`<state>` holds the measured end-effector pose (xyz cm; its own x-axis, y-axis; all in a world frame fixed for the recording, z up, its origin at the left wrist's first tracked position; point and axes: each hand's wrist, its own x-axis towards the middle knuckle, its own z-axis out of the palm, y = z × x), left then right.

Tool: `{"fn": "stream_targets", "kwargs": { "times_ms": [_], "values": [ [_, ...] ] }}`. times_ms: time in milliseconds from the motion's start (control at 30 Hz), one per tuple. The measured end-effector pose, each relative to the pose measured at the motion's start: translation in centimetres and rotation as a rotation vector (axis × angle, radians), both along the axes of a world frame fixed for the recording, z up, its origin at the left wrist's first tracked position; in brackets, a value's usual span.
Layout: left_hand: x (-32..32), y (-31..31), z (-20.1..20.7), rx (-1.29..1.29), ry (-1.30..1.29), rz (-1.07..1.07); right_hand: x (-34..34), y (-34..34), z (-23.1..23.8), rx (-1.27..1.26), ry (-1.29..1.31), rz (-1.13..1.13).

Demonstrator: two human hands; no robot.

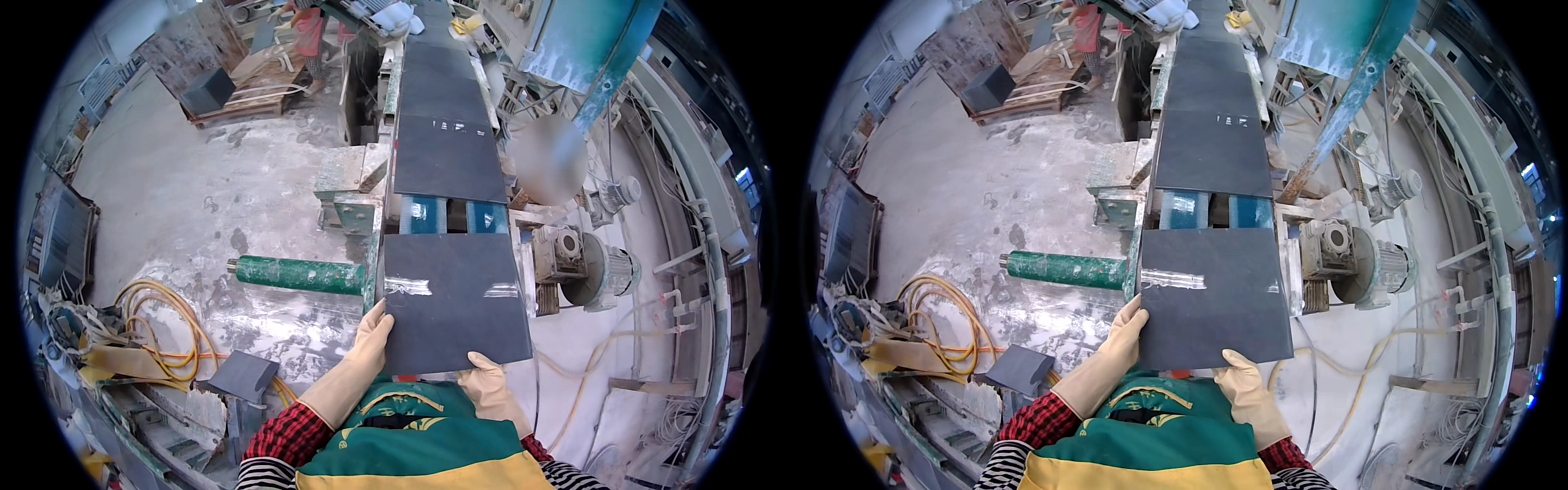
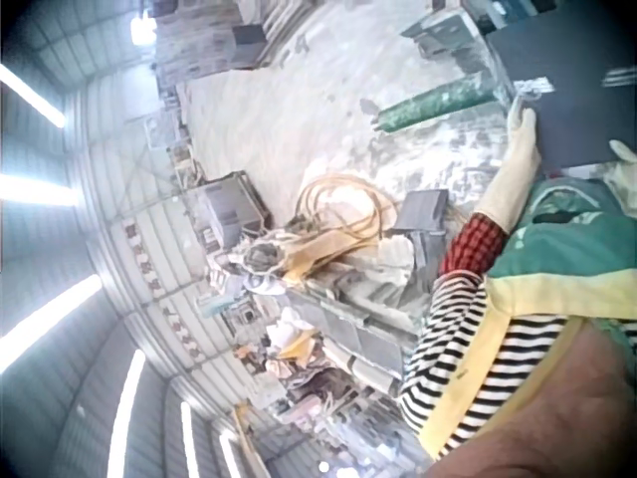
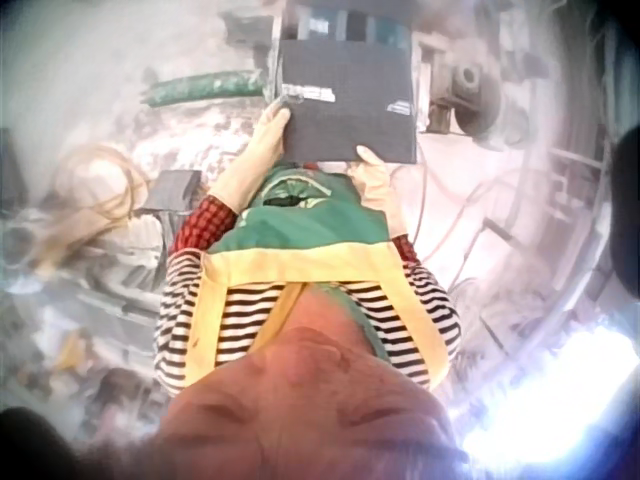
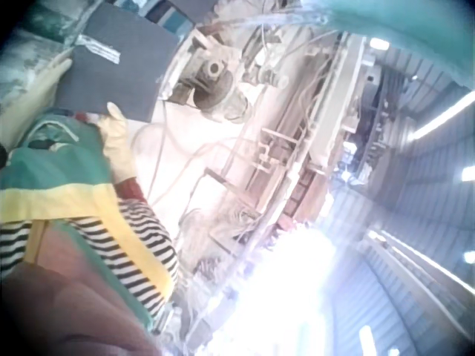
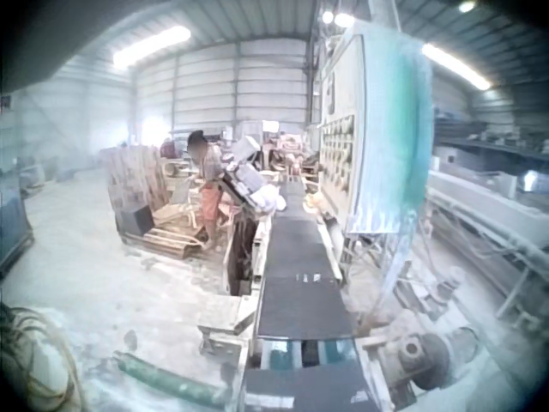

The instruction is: The person repeatedly picks up dark rectangular panels from a conveyor belt and places them onto a roller mechanism. The person handles the panels one by one, moving them from the belt to the rollers in a repetitive cycle.

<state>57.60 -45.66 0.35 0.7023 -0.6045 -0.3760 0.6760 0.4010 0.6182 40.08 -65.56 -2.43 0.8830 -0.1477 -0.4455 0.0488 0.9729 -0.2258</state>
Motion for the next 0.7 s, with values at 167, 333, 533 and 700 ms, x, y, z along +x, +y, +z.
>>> {"fn": "stream_targets", "kwargs": {
  "times_ms": [167, 333, 533, 700],
  "values": [
    [3.1, -0.5, -0.3, 0.033, -0.006, -0.087, 1.9, 1.4, -0.9, 0.048, 0.137, -0.128],
    [2.8, 1.7, -2.7, 0.51, -0.111, -0.352, 2.5, 2.4, -1.5, -0.162, 0.322, -0.094],
    [4.4, 2.0, -2.5, 0.705, -0.278, -0.572, 2.9, 2.0, -4.2, 0.041, 0.293, -0.136],
    [7.0, 1.0, -4.0, 0.73, -0.338, -0.506, 6.0, 1.1, -3.7, 0.075, 0.172, -0.122]
  ]
}}
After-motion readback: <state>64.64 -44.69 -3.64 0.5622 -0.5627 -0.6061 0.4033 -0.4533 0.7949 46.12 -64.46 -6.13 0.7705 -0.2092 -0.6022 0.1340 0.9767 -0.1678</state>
